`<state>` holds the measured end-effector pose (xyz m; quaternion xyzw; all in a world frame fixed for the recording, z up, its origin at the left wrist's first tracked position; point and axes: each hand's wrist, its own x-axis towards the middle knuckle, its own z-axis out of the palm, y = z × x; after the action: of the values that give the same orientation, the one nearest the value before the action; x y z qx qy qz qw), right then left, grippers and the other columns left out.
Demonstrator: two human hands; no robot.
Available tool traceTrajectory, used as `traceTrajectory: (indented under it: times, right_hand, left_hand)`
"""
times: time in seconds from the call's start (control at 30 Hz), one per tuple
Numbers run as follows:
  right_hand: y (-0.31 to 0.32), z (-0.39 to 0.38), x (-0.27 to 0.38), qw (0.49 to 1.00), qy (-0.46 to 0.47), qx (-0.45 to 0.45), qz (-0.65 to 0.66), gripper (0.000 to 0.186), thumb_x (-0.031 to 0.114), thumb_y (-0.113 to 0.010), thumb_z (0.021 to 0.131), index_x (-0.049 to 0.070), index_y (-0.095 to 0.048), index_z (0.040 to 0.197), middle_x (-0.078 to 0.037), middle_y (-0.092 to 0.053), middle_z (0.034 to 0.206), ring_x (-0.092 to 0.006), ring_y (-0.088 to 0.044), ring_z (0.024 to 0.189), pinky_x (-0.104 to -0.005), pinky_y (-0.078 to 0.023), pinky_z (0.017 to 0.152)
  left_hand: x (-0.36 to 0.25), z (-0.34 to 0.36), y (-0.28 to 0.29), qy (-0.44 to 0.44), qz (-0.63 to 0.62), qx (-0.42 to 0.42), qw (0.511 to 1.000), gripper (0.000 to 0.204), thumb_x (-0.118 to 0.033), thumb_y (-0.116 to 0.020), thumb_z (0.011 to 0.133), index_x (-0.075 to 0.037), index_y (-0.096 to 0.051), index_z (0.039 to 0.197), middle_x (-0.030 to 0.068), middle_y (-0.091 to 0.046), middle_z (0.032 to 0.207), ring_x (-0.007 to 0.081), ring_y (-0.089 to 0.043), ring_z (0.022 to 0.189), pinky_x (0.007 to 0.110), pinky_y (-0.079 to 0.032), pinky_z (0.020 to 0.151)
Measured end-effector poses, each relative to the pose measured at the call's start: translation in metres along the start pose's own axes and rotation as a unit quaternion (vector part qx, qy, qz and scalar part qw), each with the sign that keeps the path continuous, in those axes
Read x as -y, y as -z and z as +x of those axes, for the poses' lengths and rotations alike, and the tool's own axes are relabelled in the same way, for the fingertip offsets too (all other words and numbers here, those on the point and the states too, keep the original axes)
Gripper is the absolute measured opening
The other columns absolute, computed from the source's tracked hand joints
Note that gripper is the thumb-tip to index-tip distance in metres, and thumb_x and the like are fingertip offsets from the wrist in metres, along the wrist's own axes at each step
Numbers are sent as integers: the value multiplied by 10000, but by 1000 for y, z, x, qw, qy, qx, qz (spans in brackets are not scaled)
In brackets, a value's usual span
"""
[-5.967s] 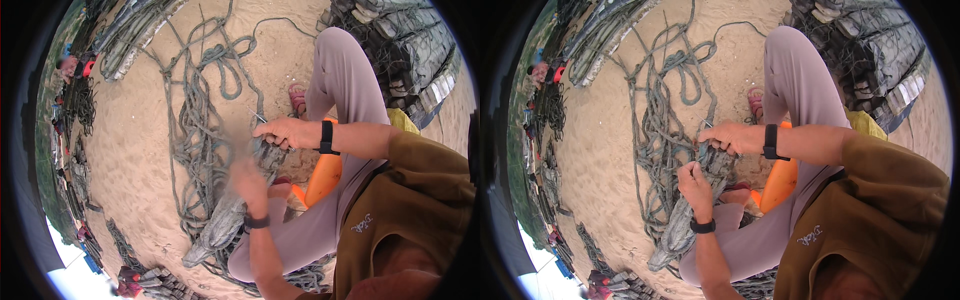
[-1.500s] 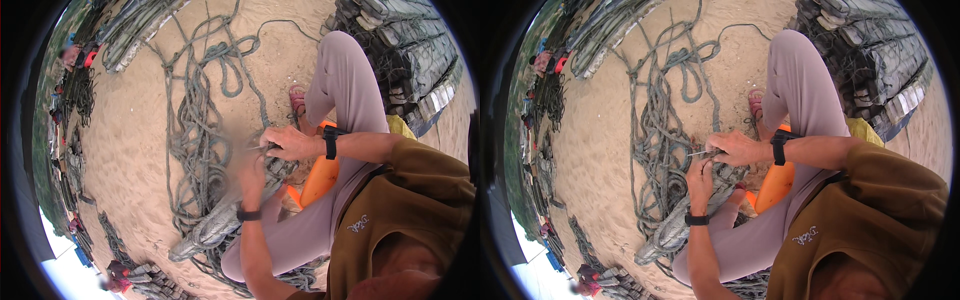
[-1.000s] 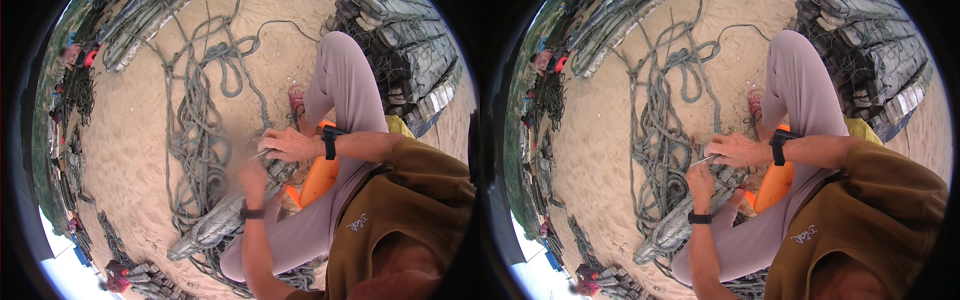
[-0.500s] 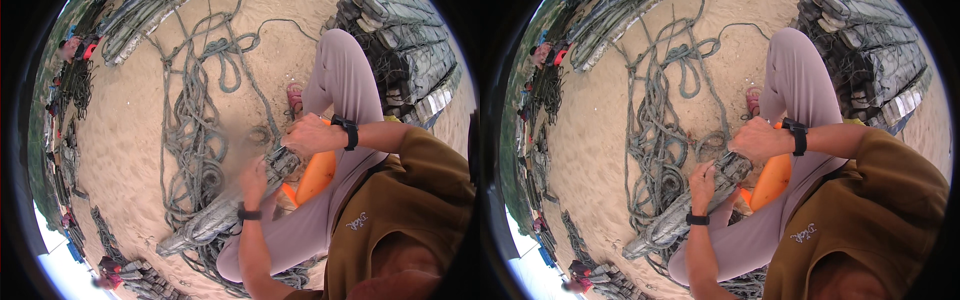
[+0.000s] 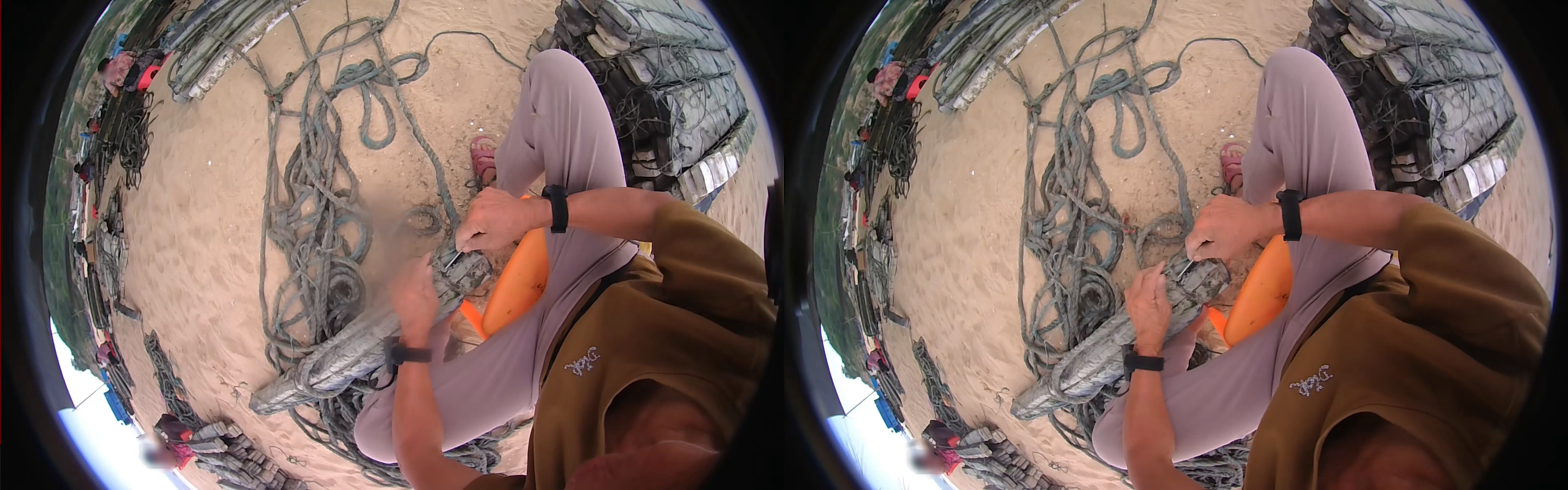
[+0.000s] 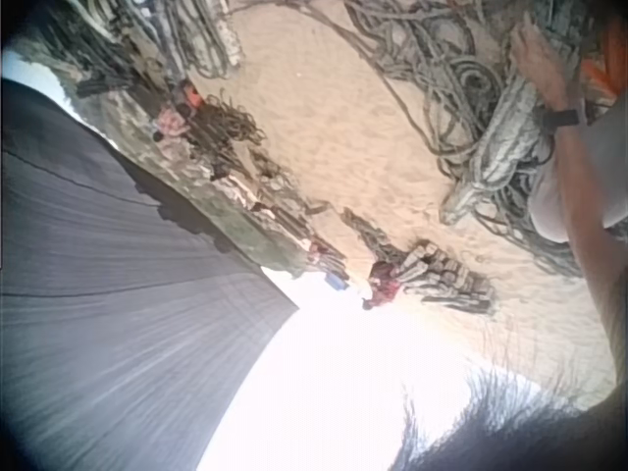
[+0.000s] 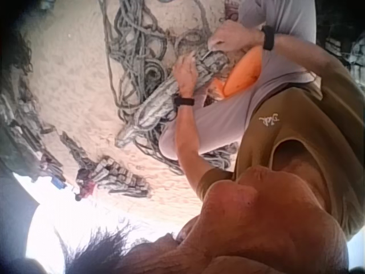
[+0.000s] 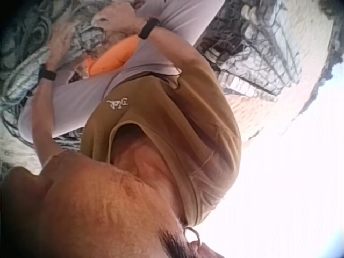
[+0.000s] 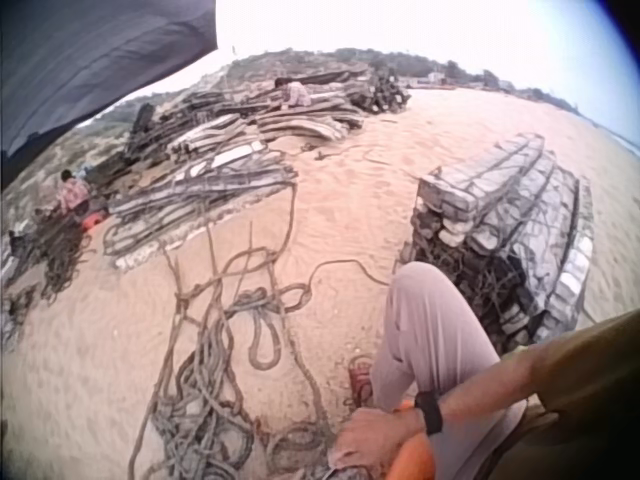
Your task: Repairing or assembling sections of heavy rope and netting on a beach.
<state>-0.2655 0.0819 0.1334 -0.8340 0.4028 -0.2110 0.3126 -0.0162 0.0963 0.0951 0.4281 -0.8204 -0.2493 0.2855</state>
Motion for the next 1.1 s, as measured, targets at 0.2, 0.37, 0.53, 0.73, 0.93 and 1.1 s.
traceTrajectory:
  times: [0.2,0.37,0.53,0.73,0.93,1.1]
  right_hand:
    - [-30,3,1,989,43,63,-128,121,231,-586,813,177,-693,832,-88,-623,663,-316,-617,642,-435,-445,526]
    - [-33,0,4,992,-75,-16,-96,124,246,-591,819,146,-634,759,-58,-588,611,-286,-603,606,-399,-427,505]
    - [-22,5,7,982,8,70,-173,186,259,-582,819,115,-599,702,-66,-575,597,-285,-601,600,-411,-420,492]
    - [4,3,14,956,205,106,-183,249,291,-589,828,91,-576,679,-67,-559,557,-296,-590,565,-417,-406,474]
    - [22,12,24,983,-102,-23,-154,371,434,-684,747,67,-645,714,-124,-616,630,-308,-637,624,-415,-474,534]
    - [-28,23,38,973,-95,-10,-209,479,505,-710,712,33,-638,743,-129,-615,599,-330,-648,615,-445,-475,513]
  left_hand:
    - [11,-14,-5,11,56,62,996,282,-190,-565,907,-60,-619,1153,129,-626,1035,318,-589,955,420,-426,831]
    - [0,-12,12,-6,99,138,985,735,-455,-699,787,-30,-466,1340,143,-535,1211,322,-508,1116,440,-368,911]
    - [-6,-14,12,46,248,231,940,1175,-579,-825,480,-42,-358,1416,103,-489,1257,293,-459,1134,435,-362,907]
    - [-9,-15,16,8,263,168,950,943,-485,-846,505,-79,-494,1281,82,-514,1137,279,-479,1053,421,-368,858]
    - [-2,-7,14,42,311,92,945,775,-430,-846,539,-70,-557,1161,74,-514,1015,276,-484,999,410,-357,807]
    - [10,-8,10,26,301,69,951,751,-400,-838,577,-55,-538,1173,87,-507,1012,284,-483,995,407,-351,801]
